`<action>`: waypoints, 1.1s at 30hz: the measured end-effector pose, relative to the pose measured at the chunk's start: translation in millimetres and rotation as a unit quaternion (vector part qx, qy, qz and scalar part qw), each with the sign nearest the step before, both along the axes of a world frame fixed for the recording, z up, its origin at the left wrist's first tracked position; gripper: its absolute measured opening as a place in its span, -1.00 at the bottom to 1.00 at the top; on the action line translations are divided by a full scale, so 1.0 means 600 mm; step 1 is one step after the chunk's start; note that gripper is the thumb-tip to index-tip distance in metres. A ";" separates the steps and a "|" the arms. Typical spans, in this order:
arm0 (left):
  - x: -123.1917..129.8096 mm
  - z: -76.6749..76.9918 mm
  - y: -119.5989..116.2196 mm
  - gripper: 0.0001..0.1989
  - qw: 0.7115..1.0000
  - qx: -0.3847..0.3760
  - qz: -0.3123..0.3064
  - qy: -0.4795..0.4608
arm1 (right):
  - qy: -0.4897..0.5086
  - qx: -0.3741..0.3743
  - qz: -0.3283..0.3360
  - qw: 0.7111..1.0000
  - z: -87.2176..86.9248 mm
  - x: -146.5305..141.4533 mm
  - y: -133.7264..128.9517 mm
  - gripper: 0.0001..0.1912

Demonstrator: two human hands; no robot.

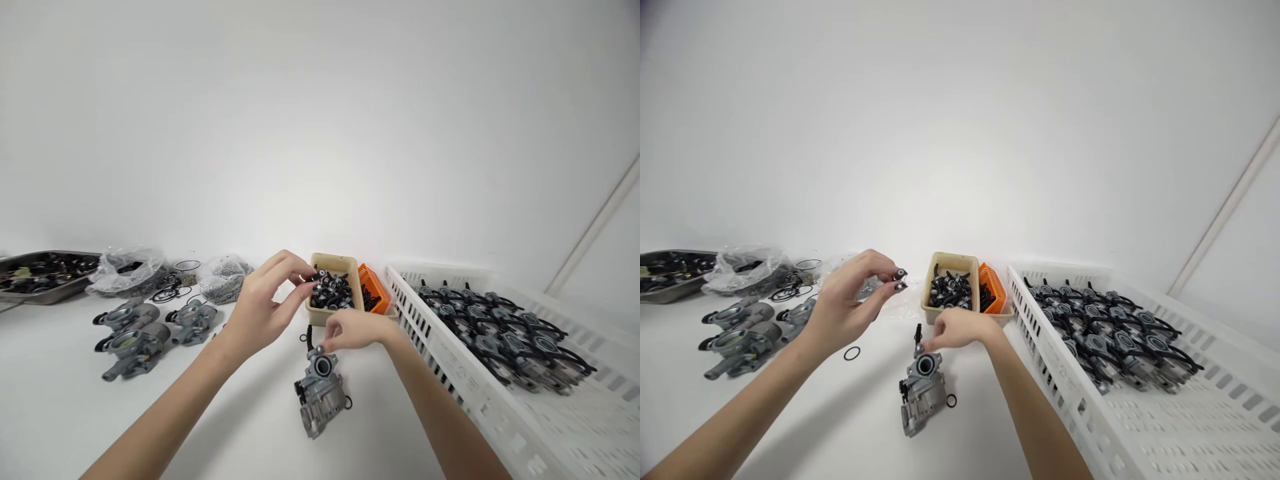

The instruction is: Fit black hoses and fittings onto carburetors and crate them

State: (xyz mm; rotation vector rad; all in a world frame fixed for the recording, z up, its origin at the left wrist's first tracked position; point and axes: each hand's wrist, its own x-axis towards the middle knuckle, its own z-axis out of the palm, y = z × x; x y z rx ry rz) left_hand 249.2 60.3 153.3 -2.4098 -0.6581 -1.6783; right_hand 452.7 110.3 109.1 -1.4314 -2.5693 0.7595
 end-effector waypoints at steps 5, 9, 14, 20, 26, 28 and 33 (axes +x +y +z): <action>0.010 0.003 -0.016 -0.82 0.999 0.017 -0.037 0.029 | 0.332 0.150 0.012 0.931 0.076 0.005 -0.070 -0.77; 0.014 0.005 -0.032 -0.81 0.994 -0.005 -0.109 0.023 | 0.461 0.265 0.112 0.840 0.099 -0.007 -0.117 -0.83; 0.015 0.005 -0.041 -0.84 0.985 -0.043 -0.164 0.033 | 0.503 0.253 0.165 0.810 0.093 -0.004 -0.121 -0.80; 0.017 0.001 -0.039 -0.84 0.970 -0.131 -0.205 0.016 | 0.528 0.229 0.199 0.793 0.089 -0.009 -0.119 -0.70; 0.024 -0.003 -0.041 -0.74 0.927 -0.263 -0.266 -0.030 | 0.570 0.144 0.200 0.784 0.081 -0.030 -0.119 -0.84; 0.027 -0.003 -0.043 -0.71 0.906 -0.306 -0.289 -0.038 | 0.583 0.075 0.200 0.784 0.077 -0.035 -0.117 -0.87; 0.032 -0.002 -0.053 -0.82 0.895 -0.325 -0.295 -0.081 | 0.616 -0.040 0.200 0.760 0.071 -0.042 -0.115 -0.85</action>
